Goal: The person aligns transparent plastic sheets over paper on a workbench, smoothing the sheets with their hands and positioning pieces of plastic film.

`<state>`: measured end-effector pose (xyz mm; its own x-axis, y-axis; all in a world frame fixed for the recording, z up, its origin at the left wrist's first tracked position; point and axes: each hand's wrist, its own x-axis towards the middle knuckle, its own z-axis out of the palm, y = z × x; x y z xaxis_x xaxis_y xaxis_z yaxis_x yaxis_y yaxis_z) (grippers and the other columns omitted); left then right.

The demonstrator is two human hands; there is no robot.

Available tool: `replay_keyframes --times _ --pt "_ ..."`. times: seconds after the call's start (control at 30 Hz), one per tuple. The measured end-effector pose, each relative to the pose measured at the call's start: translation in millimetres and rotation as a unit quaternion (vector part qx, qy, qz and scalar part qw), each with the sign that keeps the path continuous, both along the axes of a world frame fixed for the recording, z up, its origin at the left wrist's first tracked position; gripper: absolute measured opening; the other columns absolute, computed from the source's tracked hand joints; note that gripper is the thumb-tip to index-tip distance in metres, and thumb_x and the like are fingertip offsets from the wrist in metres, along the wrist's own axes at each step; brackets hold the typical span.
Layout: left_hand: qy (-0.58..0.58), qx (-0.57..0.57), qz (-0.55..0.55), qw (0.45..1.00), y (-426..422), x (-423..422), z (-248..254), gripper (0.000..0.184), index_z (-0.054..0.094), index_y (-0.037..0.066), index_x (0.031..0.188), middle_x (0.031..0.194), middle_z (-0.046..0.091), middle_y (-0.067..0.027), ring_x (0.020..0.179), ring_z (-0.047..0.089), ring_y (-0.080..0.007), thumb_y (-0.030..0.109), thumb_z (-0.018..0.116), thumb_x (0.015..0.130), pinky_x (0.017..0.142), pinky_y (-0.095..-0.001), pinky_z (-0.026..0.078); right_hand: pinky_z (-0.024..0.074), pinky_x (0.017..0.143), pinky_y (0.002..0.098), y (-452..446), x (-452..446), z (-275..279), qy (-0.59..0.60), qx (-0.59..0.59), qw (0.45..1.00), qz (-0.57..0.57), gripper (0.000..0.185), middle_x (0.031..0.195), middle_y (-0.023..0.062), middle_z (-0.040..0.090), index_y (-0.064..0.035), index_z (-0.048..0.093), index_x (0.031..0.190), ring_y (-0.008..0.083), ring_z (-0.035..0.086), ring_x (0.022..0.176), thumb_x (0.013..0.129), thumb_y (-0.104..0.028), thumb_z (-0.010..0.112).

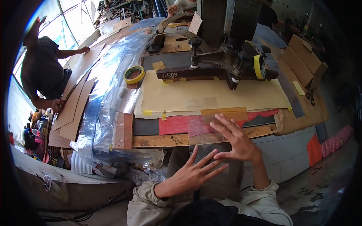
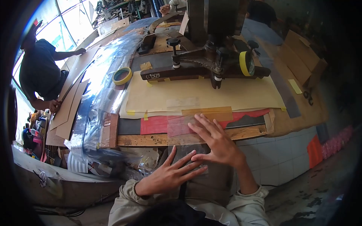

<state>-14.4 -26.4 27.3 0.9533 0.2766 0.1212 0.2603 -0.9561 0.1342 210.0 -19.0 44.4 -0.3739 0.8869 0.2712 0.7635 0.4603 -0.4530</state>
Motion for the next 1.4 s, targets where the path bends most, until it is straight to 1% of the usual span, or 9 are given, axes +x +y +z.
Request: replay_keyframes --times 0.2,0.33,0.5,0.8,0.87,0.97,1.07,1.23,1.4 --pt "-0.092 -0.098 0.024 0.991 8 -14 -2 0.066 0.045 0.028 0.138 0.148 0.036 0.0015 0.139 0.029 -0.0257 0.019 0.067 0.076 0.106 -0.0671 0.017 0.0258 0.111 0.0470 -1 -2 -23 -0.009 0.037 0.998 -0.045 0.066 0.138 0.0062 0.048 -0.0129 0.053 0.129 0.0242 0.040 0.132 0.071 -0.034 0.075" --pt "-0.249 -0.166 0.070 0.951 36 -36 4 0.068 0.053 0.016 0.131 0.141 0.044 -0.0135 0.134 0.036 -0.0305 0.018 0.078 0.067 0.111 -0.0562 0.019 0.0280 0.110 0.0460 -2 -7 -26 0.039 0.057 0.995 -0.075 0.054 0.127 0.0046 0.058 -0.0122 0.061 0.120 0.0233 0.048 0.125 0.069 -0.025 0.076" --pt "-0.224 -0.094 0.250 0.937 68 -23 7 0.092 0.034 0.007 0.140 0.148 0.032 -0.0146 0.139 0.027 -0.0317 0.025 0.081 0.063 0.113 -0.0532 0.016 0.0391 0.101 0.0408 -4 -16 -18 0.114 0.090 0.986 -0.083 0.028 0.111 0.0052 0.065 -0.0088 0.067 0.104 0.0234 0.059 0.110 0.076 -0.011 0.071" --pt "-0.206 -0.119 0.158 0.958 73 -3 1 0.059 0.046 0.005 0.116 0.141 0.044 -0.0109 0.139 0.028 -0.0278 0.015 0.077 0.067 0.114 -0.0534 0.009 0.0494 0.067 0.0241 -1 -21 6 0.425 0.155 0.880 -0.147 0.009 0.084 0.0076 0.066 -0.0017 0.063 0.097 0.0133 0.065 0.076 0.090 -0.004 0.058" --pt "-0.269 -0.189 0.154 0.932 68 0 1 0.046 0.046 0.003 0.109 0.127 0.055 -0.0148 0.124 0.048 -0.0303 0.003 0.070 0.070 0.110 -0.0538 0.024 0.0470 0.061 0.0216 4 -27 15 0.466 0.158 0.860 -0.139 0.009 0.083 0.0063 0.064 -0.0009 0.063 0.098 0.0114 0.062 0.072 0.092 -0.004 0.057" --pt "-0.337 -0.335 0.157 0.866 52 -3 -12 0.041 0.038 0.003 0.119 0.110 0.063 -0.0189 0.100 0.065 -0.0315 -0.001 0.058 0.084 0.099 -0.0467 0.042 0.0437 0.055 0.0211 14 -30 28 0.437 0.183 0.867 -0.158 0.014 0.085 0.0063 0.064 -0.0015 0.061 0.104 0.0099 0.060 0.071 0.091 -0.004 0.058" --pt "-0.541 -0.554 0.032 0.632 27 15 -20 0.053 0.019 0.005 0.134 0.107 0.062 -0.0234 0.102 0.063 -0.0328 -0.002 0.049 0.092 0.090 -0.0403 0.050 0.0428 0.050 0.0224 35 -30 33 0.335 0.211 0.891 -0.221 0.027 0.095 0.0091 0.063 -0.0030 0.059 0.113 0.0123 0.061 0.073 0.086 -0.004 0.062" --pt "-0.543 -0.575 0.208 0.575 -2 29 -33 0.056 0.004 0.009 0.140 0.110 0.060 -0.0255 0.103 0.062 -0.0309 -0.003 0.038 0.096 0.090 -0.0383 0.051 0.0336 0.099 0.0459 56 -31 -4 -0.064 0.122 0.961 -0.241 0.048 0.125 0.0103 0.050 -0.0034 0.052 0.125 0.0228 0.044 0.121 0.081 -0.016 0.067" --pt "-0.503 -0.573 0.228 0.606 -2 21 -50 0.055 0.006 0.005 0.139 0.106 0.063 -0.0248 0.100 0.065 -0.0305 -0.003 0.040 0.096 0.086 -0.0331 0.052 0.0342 0.098 0.0407 61 -32 -21 -0.062 0.101 0.980 -0.157 0.046 0.125 0.0110 0.049 -0.0027 0.051 0.127 0.0250 0.047 0.119 0.081 -0.006 0.058"
